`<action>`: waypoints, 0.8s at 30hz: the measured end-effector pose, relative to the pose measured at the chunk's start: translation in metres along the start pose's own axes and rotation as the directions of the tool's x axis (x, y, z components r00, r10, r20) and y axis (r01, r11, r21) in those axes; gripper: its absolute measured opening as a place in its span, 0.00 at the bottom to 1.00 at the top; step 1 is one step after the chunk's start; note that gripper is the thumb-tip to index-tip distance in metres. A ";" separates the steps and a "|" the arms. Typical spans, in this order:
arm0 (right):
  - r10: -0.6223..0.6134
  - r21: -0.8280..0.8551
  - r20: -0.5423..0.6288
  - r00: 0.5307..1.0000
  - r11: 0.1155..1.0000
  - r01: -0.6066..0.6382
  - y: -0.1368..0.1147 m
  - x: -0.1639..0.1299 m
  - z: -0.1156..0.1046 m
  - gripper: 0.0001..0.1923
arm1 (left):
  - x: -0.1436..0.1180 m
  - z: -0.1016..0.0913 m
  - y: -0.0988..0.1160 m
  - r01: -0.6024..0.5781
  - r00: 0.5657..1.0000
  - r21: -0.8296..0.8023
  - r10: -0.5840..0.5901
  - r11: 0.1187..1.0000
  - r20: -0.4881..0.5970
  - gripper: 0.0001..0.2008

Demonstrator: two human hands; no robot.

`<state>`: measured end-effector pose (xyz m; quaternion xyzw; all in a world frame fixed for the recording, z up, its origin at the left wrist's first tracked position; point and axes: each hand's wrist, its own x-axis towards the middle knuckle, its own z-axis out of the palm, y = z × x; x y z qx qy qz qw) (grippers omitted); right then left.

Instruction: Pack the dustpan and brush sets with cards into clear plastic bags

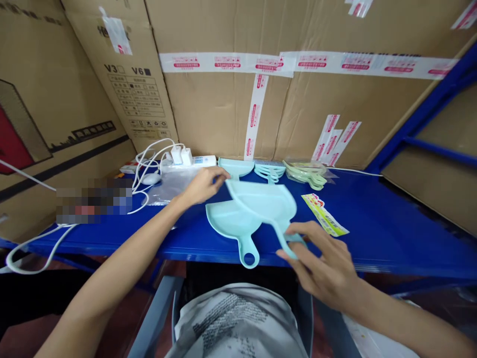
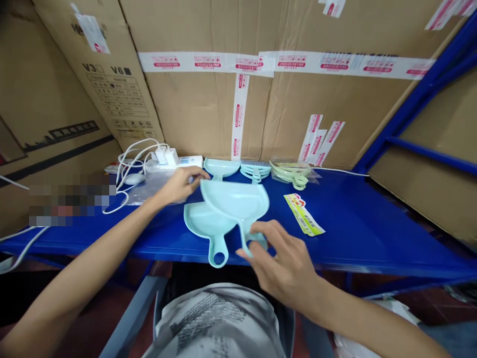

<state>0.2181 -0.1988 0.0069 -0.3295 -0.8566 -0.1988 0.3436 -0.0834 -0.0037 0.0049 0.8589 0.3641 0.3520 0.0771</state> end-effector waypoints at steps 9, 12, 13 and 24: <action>-0.020 -0.241 0.217 0.976 0.968 0.073 0.035 -0.025 0.022 0.12 | -0.006 0.023 0.000 -0.197 0.887 -0.020 0.186 0.980 0.422 0.25; -0.034 -0.237 0.274 0.961 0.966 0.102 0.032 -0.025 0.024 0.13 | -0.006 0.018 -0.008 -0.186 0.887 0.013 0.162 0.982 0.432 0.21; -0.034 -0.210 0.288 0.957 0.973 0.098 0.033 -0.025 0.022 0.13 | -0.006 0.016 -0.010 -0.185 0.887 0.026 0.156 0.982 0.435 0.20; 0.336 0.049 0.482 0.809 0.912 -0.407 0.131 0.043 0.026 0.17 | -0.008 0.024 -0.011 -0.220 0.889 0.019 0.193 0.975 0.414 0.17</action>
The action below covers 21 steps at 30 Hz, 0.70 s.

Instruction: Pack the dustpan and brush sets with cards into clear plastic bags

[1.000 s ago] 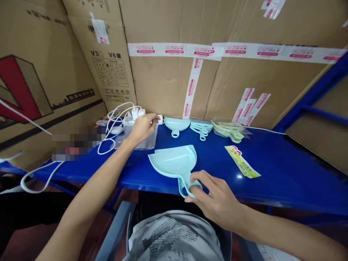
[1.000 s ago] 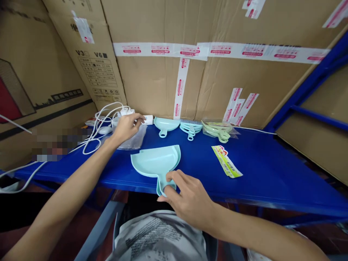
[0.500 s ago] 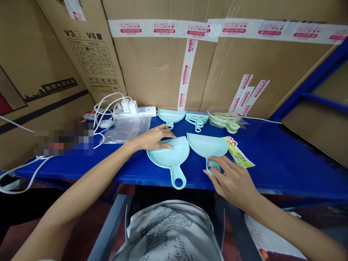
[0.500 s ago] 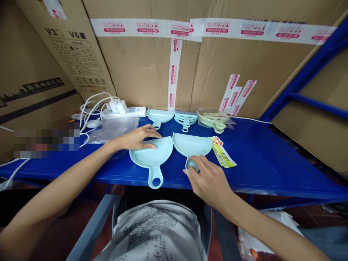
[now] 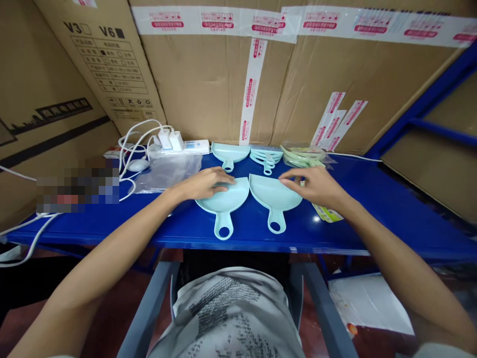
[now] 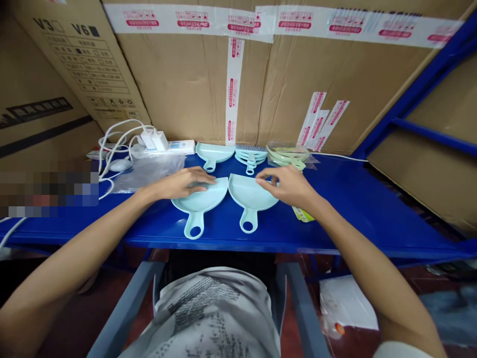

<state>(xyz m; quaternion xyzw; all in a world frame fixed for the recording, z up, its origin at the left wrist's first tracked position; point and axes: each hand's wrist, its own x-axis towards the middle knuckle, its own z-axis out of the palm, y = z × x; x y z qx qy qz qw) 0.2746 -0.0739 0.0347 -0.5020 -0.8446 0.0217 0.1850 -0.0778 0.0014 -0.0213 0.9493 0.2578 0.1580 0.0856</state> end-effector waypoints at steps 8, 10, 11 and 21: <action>-0.148 -0.024 0.326 0.934 0.986 0.165 0.056 0.042 0.025 0.31 | 0.005 0.004 0.005 0.008 0.999 0.066 -0.005 0.998 -0.050 0.14; -0.190 0.057 0.332 0.924 0.982 0.181 0.066 0.039 0.024 0.34 | 0.005 0.003 0.004 0.008 0.999 0.075 -0.004 0.997 -0.045 0.14; -0.202 0.085 0.342 0.918 0.979 0.183 0.069 0.038 0.023 0.35 | 0.004 0.003 0.004 0.008 0.999 0.075 -0.005 0.997 -0.046 0.14; -0.183 0.210 0.336 0.924 0.971 0.116 0.068 0.037 0.027 0.34 | 0.004 0.003 0.003 -0.021 0.997 0.012 0.022 1.000 -0.071 0.13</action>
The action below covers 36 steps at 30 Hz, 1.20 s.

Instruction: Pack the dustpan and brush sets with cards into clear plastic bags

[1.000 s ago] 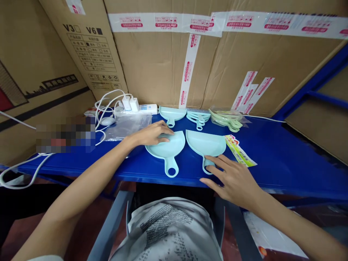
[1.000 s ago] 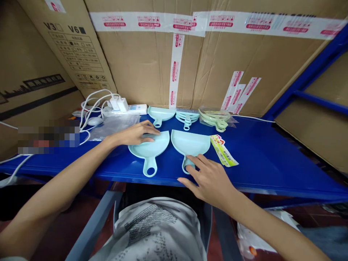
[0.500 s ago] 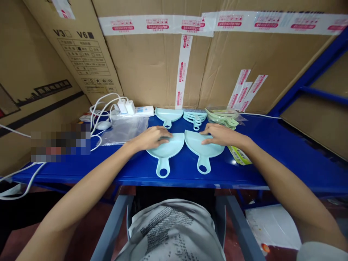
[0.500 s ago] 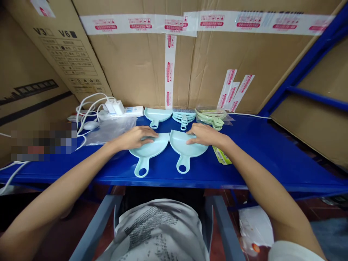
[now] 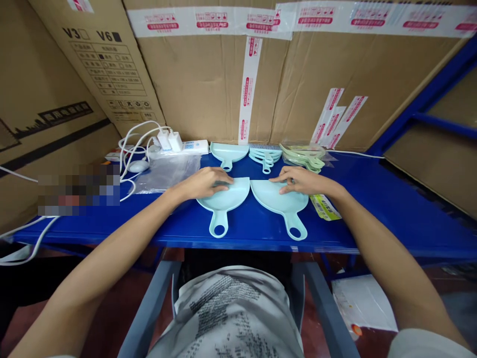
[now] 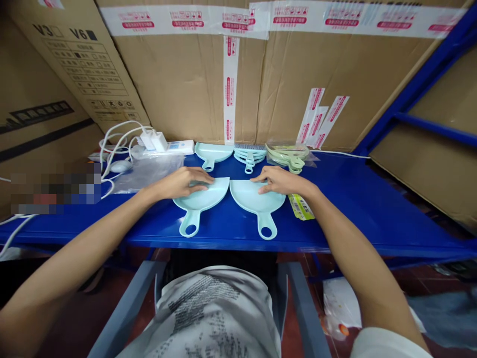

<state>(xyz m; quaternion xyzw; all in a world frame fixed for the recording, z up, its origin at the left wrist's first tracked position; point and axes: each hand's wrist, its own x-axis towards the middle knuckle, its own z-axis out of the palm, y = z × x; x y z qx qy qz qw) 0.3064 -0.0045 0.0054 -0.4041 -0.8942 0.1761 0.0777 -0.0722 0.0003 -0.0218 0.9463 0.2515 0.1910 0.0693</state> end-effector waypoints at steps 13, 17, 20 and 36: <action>0.050 -0.010 0.029 0.998 0.999 -0.049 -0.001 -0.002 -0.004 0.32 | 0.000 0.002 -0.004 -0.019 1.000 0.035 0.019 0.999 0.016 0.12; 0.067 -0.046 0.027 0.997 0.997 -0.066 -0.005 -0.001 -0.004 0.32 | 0.000 0.000 -0.002 -0.021 1.000 0.038 0.020 0.999 0.023 0.12; 0.067 -0.073 0.016 0.998 0.995 -0.066 -0.005 0.000 -0.004 0.30 | 0.000 0.000 -0.001 -0.021 1.000 0.034 0.021 0.999 0.022 0.13; 0.149 -0.245 -0.407 0.901 0.933 -0.265 -0.024 0.059 0.013 0.15 | -0.006 -0.026 -0.006 0.191 0.913 0.120 -0.132 0.974 -0.386 0.16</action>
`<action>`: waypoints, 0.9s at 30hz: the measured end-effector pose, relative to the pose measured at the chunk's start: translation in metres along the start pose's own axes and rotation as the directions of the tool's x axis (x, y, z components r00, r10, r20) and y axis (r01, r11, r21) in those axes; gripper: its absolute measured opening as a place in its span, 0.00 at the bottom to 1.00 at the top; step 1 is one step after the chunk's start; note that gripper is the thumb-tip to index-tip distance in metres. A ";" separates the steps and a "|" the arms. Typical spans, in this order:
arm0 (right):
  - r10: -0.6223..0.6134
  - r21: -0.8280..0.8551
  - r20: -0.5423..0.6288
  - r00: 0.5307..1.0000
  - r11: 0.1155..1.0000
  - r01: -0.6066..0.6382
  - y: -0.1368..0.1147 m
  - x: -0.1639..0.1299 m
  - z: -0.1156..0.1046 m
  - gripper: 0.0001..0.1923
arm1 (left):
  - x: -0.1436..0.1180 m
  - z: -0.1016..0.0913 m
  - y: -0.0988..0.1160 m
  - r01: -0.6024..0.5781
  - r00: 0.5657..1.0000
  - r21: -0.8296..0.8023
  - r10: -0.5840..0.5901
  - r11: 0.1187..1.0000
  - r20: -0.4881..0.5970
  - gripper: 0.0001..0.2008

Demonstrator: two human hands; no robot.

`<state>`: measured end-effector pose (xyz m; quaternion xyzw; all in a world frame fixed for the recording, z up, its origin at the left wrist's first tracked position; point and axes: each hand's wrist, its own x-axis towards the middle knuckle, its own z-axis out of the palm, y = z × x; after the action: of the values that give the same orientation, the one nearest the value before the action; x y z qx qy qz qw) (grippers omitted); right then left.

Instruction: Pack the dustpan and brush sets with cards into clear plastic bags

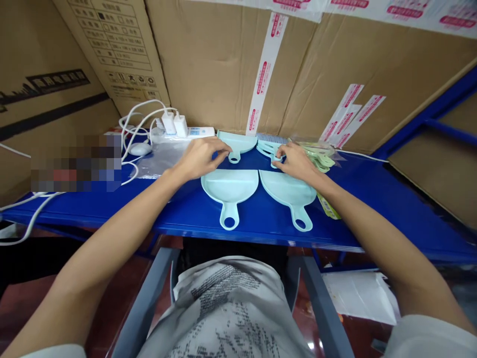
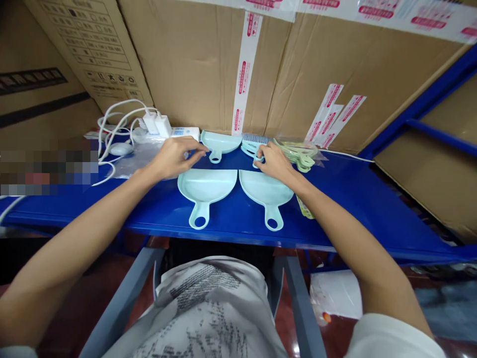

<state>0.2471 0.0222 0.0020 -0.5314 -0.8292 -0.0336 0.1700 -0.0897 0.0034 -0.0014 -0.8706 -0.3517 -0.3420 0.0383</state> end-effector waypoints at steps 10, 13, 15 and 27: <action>0.083 0.099 -0.223 0.971 0.993 -0.062 0.014 0.022 -0.038 0.22 | 0.002 -0.002 -0.004 0.215 0.964 0.108 -0.194 0.971 -0.180 0.14; 0.115 0.200 -0.405 0.907 0.979 -0.035 0.007 0.016 -0.055 0.21 | -0.001 -0.019 -0.008 0.266 0.952 0.127 -0.239 0.956 -0.193 0.14; 0.075 0.213 -0.532 0.844 0.976 0.047 -0.010 0.000 -0.065 0.18 | -0.015 -0.036 -0.008 0.235 0.970 0.105 -0.227 0.966 -0.085 0.14; -0.503 -0.098 -0.133 0.854 0.864 0.494 -0.175 -0.110 -0.019 0.17 | -0.148 -0.062 0.093 0.275 0.947 -0.199 -0.301 0.941 -0.111 0.12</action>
<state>0.1367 -0.1541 0.0063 -0.2992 -0.9214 -0.1422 0.2031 -0.1426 -0.1724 -0.0297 -0.7835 -0.4394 -0.4343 -0.0668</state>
